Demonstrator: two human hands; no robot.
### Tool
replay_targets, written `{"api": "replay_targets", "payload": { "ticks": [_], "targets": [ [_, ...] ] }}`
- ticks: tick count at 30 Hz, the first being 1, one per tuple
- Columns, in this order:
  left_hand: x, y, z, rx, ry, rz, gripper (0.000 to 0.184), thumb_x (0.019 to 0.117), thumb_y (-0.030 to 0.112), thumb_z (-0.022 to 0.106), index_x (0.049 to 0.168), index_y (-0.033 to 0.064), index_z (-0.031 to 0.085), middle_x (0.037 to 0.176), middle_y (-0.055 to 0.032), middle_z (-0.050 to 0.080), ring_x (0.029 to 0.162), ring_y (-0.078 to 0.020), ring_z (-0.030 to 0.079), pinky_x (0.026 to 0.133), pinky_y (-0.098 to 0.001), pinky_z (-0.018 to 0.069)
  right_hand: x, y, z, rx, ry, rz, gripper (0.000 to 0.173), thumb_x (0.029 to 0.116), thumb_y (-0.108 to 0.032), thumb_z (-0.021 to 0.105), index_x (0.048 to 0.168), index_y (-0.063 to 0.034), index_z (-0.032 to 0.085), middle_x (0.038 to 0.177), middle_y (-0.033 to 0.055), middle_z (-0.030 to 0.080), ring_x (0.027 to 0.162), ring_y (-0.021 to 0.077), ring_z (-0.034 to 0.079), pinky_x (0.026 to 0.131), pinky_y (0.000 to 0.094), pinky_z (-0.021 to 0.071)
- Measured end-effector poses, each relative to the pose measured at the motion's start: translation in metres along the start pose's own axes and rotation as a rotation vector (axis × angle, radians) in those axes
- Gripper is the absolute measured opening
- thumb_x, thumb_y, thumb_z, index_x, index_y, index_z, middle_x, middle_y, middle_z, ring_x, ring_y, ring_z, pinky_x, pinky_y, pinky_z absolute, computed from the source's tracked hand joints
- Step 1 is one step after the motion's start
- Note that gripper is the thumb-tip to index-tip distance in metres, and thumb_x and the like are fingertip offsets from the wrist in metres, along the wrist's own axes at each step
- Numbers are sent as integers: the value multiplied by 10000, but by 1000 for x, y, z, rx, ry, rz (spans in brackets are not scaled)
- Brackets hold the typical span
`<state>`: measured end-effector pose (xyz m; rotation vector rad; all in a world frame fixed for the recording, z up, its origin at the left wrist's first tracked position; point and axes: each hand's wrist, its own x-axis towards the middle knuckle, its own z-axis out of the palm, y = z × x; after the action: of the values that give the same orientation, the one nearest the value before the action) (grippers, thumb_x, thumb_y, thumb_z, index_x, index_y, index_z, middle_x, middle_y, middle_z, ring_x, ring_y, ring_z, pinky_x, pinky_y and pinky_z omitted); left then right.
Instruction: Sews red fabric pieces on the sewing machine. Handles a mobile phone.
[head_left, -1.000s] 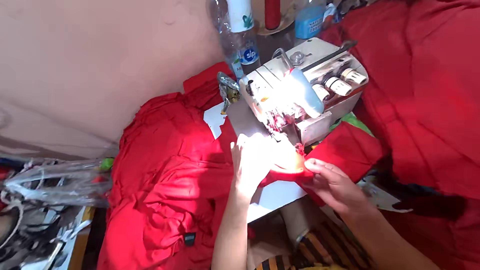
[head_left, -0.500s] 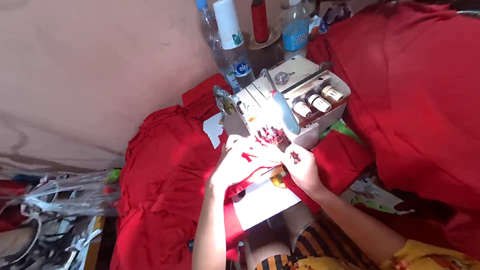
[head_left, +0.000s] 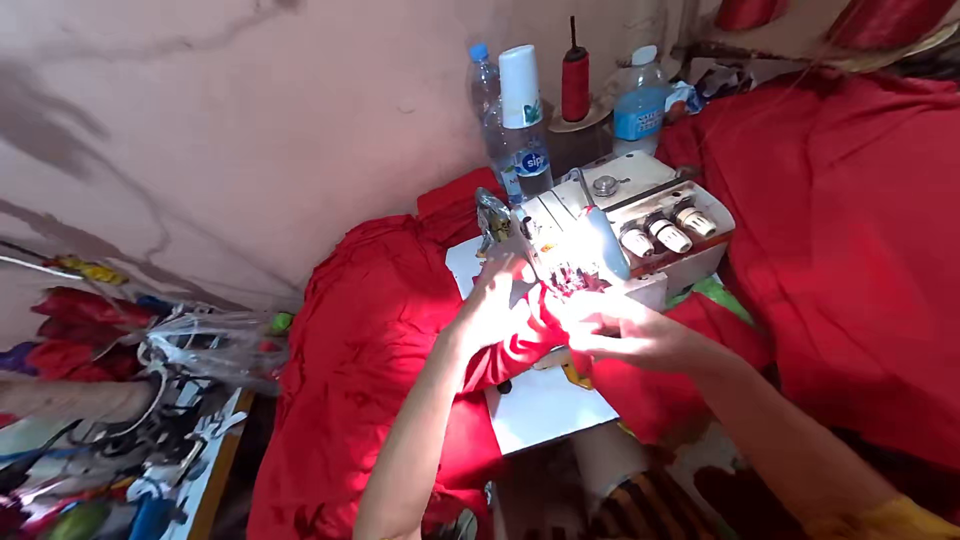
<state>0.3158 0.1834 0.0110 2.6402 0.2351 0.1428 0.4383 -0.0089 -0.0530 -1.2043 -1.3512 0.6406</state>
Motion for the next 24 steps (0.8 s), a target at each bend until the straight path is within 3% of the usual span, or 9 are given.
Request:
{"api": "replay_targets", "payload": {
  "ticks": [3, 7, 9, 11, 13, 15, 18, 21, 24],
  "targets": [
    [6, 11, 0, 192, -411, -23, 457, 900, 219, 746, 1306, 37, 638, 1333, -166, 608, 1332, -360, 481, 1118, -589, 345, -15, -8, -8, -151, 56, 63, 266, 966, -247, 627, 1070, -3, 651, 898, 2, 682, 757, -22, 619, 700, 170, 529],
    [15, 29, -3, 554, -550, 5, 351, 922, 114, 668, 1272, 83, 682, 1272, -160, 663, 1339, -389, 493, 1113, -622, 301, -24, -7, 5, -16, 310, 26, 298, 959, -136, 612, 1202, 20, 538, 890, -55, 682, 687, -58, 607, 608, 119, 515],
    [10, 30, -6, 424, -559, 127, 354, 931, 214, 687, 1241, 42, 694, 1327, -197, 622, 1381, -413, 439, 1116, -660, 264, -25, -9, 14, 105, 427, 10, 352, 968, -160, 589, 1238, 17, 450, 994, -48, 673, 759, -38, 643, 662, 153, 559],
    [2, 35, -8, 109, -535, 228, 354, 827, 128, 745, 1122, -64, 706, 1272, -267, 625, 1323, -422, 466, 1133, -620, 227, -23, -5, 27, 118, 489, -46, 664, 999, -357, 556, 1387, 113, 293, 1177, 14, 636, 921, -37, 642, 777, 176, 566],
    [-4, 36, -9, -87, -462, 270, 311, 775, 77, 744, 1040, -77, 692, 1100, -238, 665, 1124, -340, 587, 1013, -518, 392, -20, 0, 38, 59, 465, -108, 860, 1025, -536, 466, 1451, 172, 227, 1306, 85, 614, 1128, -2, 616, 937, 207, 543],
    [-7, 33, -9, -149, -365, 269, 271, 788, 120, 694, 1013, -31, 700, 960, -140, 693, 931, -180, 636, 845, -368, 496, -20, 4, 44, -74, 428, -66, 820, 1039, -591, 350, 1356, 160, 446, 1197, 118, 640, 1120, 51, 596, 986, 265, 504],
    [-7, 35, -16, 83, -398, 157, 343, 911, 240, 651, 1147, -1, 714, 1135, -181, 685, 1149, -288, 595, 1062, -498, 363, -21, 10, 40, -182, 324, 54, 829, 1035, -663, 142, 941, 6, 623, 709, -48, 541, 691, -25, 527, 699, 203, 479],
    [1, 23, -15, 286, -476, 5, 395, 970, 291, 569, 1251, 31, 663, 1249, -175, 649, 1283, -365, 504, 1096, -631, 261, -22, 6, 32, -123, 224, 140, 853, 1034, -647, 145, 1003, 52, 633, 727, -52, 544, 677, -37, 507, 683, 183, 464],
    [0, 24, -18, 46, -483, 101, 316, 1013, 246, 571, 1171, -1, 691, 1118, -167, 689, 1089, -262, 620, 972, -489, 431, -15, 9, 29, -73, 232, 128, 715, 1054, -562, 195, 982, 17, 610, 700, -99, 505, 638, -66, 473, 648, 158, 441]
  ]
}}
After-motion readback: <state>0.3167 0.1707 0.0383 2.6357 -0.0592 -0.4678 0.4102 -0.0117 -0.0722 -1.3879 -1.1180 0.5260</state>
